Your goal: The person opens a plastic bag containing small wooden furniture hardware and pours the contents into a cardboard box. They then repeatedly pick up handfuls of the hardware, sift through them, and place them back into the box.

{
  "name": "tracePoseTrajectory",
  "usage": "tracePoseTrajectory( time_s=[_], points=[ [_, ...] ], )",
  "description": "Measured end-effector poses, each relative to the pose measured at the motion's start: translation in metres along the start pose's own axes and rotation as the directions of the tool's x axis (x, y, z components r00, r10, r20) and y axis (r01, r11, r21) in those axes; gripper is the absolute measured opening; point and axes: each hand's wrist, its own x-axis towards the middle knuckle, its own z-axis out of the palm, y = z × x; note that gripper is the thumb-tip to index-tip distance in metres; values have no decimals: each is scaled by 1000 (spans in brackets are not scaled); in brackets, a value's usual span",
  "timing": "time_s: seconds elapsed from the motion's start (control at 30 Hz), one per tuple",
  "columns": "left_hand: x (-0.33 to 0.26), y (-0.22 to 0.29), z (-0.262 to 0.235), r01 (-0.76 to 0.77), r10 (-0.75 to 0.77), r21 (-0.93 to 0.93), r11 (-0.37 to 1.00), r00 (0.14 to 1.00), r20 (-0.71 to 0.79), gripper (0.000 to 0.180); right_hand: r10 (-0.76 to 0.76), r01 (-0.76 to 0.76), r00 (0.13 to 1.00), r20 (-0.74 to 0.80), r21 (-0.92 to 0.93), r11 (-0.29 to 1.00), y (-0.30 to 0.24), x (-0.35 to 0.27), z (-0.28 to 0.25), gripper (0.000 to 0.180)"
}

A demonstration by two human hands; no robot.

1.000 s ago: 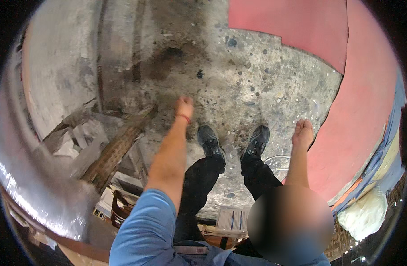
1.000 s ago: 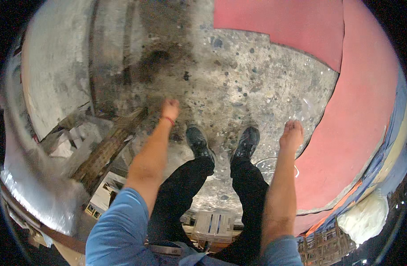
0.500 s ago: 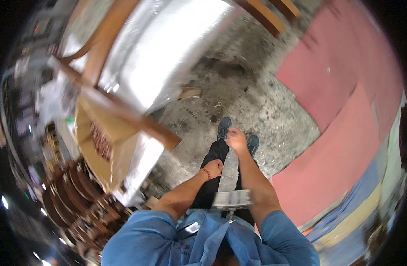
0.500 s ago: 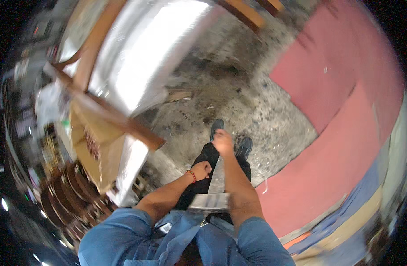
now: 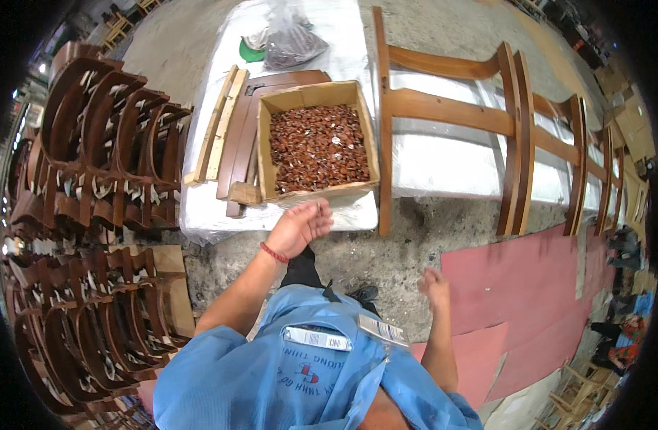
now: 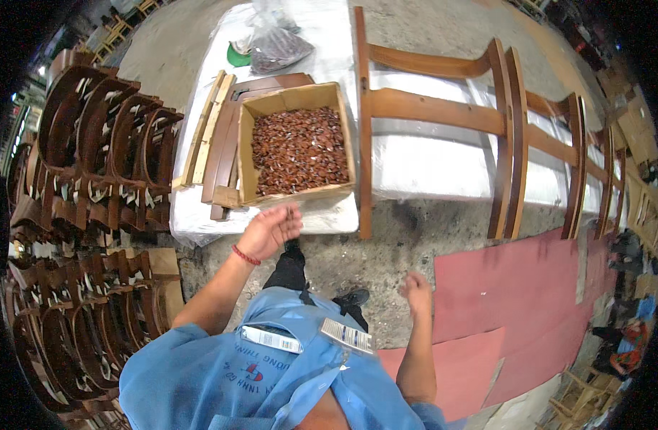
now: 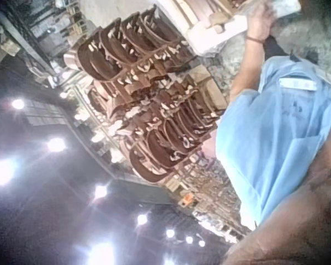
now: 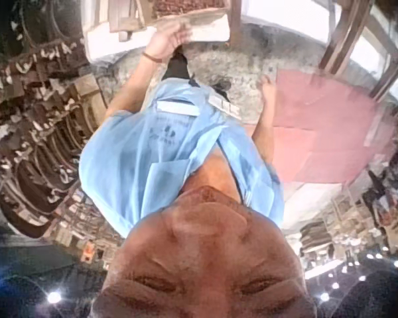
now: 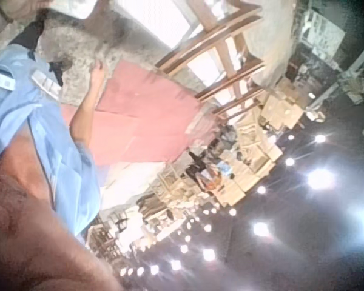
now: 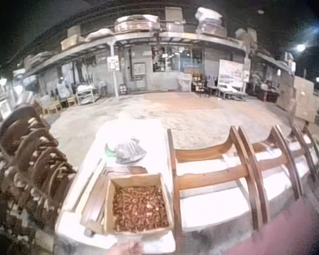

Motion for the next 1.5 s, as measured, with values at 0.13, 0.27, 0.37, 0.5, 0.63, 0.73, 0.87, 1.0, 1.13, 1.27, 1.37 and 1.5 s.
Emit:
tracePoseTrajectory(
  time_s=[0.13, 0.27, 0.37, 0.5, 0.63, 0.73, 0.87, 1.0, 1.13, 1.27, 1.37, 1.5],
  points=[
    [14, 58, -31, -54, 57, -231, 971, 998, 6, 26, -317, 326, 940, 123, -57, 944, -124, 1, 87, 33],
    [30, 91, -65, -57, 74, -277, 959, 996, 49, 19, -366, 396, 905, 219, -115, 911, -194, -7, 188, 31],
    [41, 111, -83, 21, -37, -225, 974, 997, -69, 19, -376, 421, 884, 278, -126, 898, -215, 5, 251, 33],
    [52, 126, -91, 66, -114, -250, 966, 977, -182, 35, -390, 521, 852, 349, -496, 695, -229, 40, 290, 47],
    [51, 131, -104, -11, -46, -239, 971, 972, -230, 40, -312, 485, 862, 399, -830, 276, -222, 56, 314, 83],
    [39, 133, -123, -130, 46, -226, 966, 938, -345, 36, -82, 388, 920, 382, -918, 76, -216, 55, 330, 113],
    [23, 136, -145, -261, 116, -216, 941, 847, -519, 25, -23, 374, 927, 374, -927, -10, -223, 55, 350, 116],
    [20, 132, -147, -288, 100, -240, 927, 806, -584, 15, -112, 468, 873, 474, -880, -73, -223, 57, 353, 108],
    [26, 126, -134, -217, 77, -220, 951, 857, -510, 14, -308, 579, 770, 559, -815, -31, -224, 88, 352, 82],
    [38, 126, -117, -137, 43, -184, 973, 897, -439, 12, -394, 641, 711, 582, -767, 23, -237, 129, 348, 60],
    [52, 126, -107, -74, 8, -164, 984, 929, -369, 10, -400, 659, 745, 533, -683, 316, -251, 144, 340, 53],
    [71, 119, -98, 14, -55, -140, 990, 954, -294, 8, -25, 190, 857, 515, -271, 944, -270, 143, 325, 43]
  ],
)
